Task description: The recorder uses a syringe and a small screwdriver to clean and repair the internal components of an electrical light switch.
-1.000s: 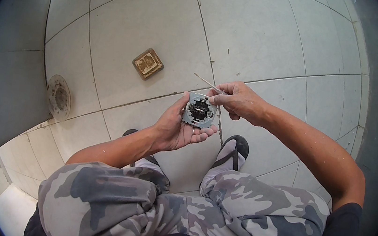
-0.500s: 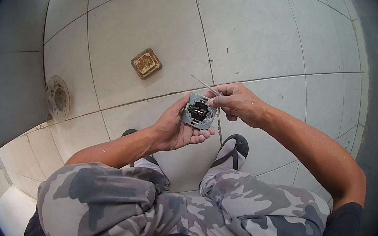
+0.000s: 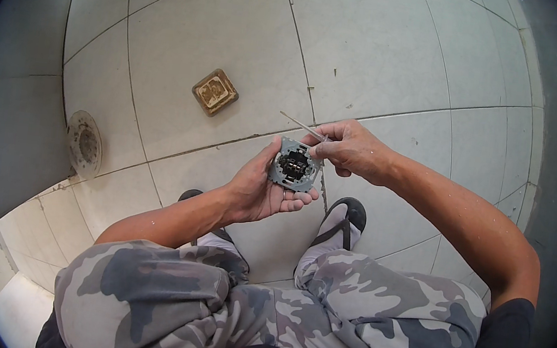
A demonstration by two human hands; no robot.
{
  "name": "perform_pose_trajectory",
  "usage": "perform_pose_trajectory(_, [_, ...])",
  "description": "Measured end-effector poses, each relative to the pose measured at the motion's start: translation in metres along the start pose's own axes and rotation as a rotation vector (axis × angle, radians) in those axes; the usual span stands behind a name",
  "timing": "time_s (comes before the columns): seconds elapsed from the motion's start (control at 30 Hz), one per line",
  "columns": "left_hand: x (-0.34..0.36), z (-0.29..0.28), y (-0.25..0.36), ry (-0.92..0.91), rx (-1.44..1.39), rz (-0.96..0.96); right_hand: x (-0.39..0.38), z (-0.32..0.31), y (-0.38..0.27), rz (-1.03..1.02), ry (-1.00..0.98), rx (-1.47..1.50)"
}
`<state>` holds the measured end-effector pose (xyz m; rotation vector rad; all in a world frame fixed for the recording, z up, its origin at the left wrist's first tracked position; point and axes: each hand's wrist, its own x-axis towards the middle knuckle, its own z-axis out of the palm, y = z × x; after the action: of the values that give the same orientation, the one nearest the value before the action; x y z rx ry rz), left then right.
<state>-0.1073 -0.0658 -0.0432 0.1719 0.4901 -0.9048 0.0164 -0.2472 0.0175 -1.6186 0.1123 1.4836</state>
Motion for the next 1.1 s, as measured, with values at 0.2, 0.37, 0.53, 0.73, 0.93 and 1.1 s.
perform_pose_trajectory(0.2, [0.0, 0.001, 0.0, 0.031, 0.019, 0.025, 0.001, 0.0, -0.002, -0.012, -0.004, -0.02])
perform_pose_trajectory(0.37, [0.002, 0.001, -0.001, 0.018, 0.02, 0.017, 0.001, 0.003, 0.0, -0.013, 0.03, -0.032])
perform_pose_trajectory(0.53, [0.001, 0.0, 0.0, 0.021, 0.021, -0.013, 0.002, 0.005, -0.001, 0.004, 0.048, -0.057])
perform_pose_trajectory(0.73, [-0.002, -0.002, 0.001, 0.02, 0.1, -0.006, -0.002, 0.009, -0.006, -0.021, 0.068, -0.118])
perform_pose_trajectory(0.93, [0.002, -0.005, -0.001, 0.027, 0.064, 0.058, -0.006, 0.01, -0.009, -0.041, 0.109, -0.151])
perform_pose_trajectory(1.1, [0.001, 0.0, -0.001, 0.072, 0.043, 0.1, -0.006, 0.01, -0.009, -0.035, 0.132, -0.168])
